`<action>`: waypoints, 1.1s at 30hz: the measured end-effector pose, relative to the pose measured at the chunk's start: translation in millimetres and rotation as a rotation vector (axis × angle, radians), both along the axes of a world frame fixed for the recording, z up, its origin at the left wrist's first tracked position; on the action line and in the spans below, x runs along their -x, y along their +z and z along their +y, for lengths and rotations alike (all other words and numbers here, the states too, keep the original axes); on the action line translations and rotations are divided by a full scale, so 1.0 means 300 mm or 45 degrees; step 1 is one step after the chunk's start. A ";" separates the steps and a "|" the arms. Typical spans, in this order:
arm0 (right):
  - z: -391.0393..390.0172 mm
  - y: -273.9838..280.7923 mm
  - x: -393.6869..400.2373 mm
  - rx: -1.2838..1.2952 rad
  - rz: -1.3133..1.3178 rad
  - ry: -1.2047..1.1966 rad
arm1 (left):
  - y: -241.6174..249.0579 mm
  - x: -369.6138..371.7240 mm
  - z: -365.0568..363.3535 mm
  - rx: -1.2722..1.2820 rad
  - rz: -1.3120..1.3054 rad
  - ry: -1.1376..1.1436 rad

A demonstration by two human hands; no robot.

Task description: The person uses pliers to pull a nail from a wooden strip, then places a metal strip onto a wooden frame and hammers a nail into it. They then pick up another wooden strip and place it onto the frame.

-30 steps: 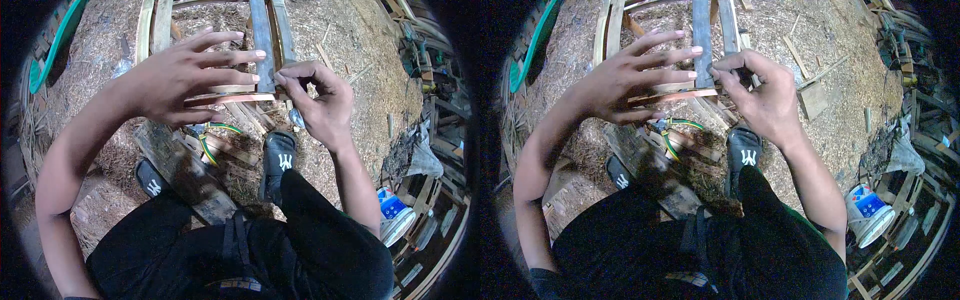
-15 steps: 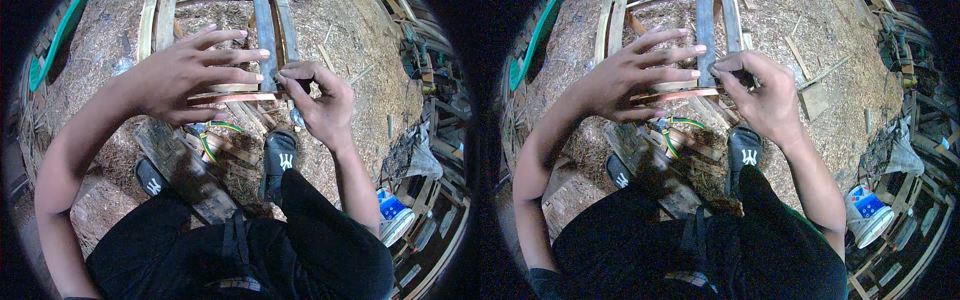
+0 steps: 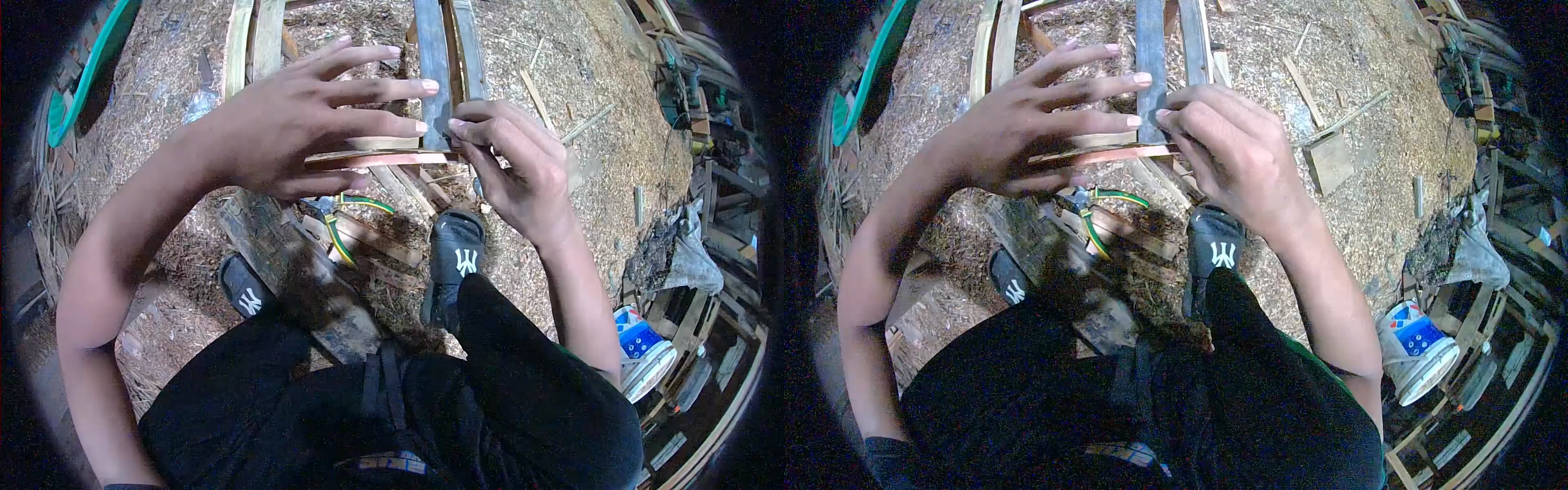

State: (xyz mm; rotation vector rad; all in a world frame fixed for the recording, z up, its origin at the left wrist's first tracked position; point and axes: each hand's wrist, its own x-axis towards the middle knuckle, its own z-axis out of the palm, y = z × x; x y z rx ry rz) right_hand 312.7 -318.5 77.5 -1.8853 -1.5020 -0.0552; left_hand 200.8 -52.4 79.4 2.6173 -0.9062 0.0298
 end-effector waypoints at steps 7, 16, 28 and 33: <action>-0.008 -0.009 0.002 -0.064 0.010 -0.012 | 0.018 -0.003 -0.004 -0.024 0.002 -0.013; -0.018 -0.017 0.018 -0.230 0.151 -0.118 | 0.010 -0.010 0.010 0.026 0.044 -0.058; -0.135 -0.152 -0.152 -0.170 0.610 -0.634 | 0.005 -0.012 -0.095 0.204 -0.073 0.175; -0.260 -0.395 -0.189 0.179 0.653 -0.826 | 0.013 -0.036 -0.149 0.311 -0.112 0.324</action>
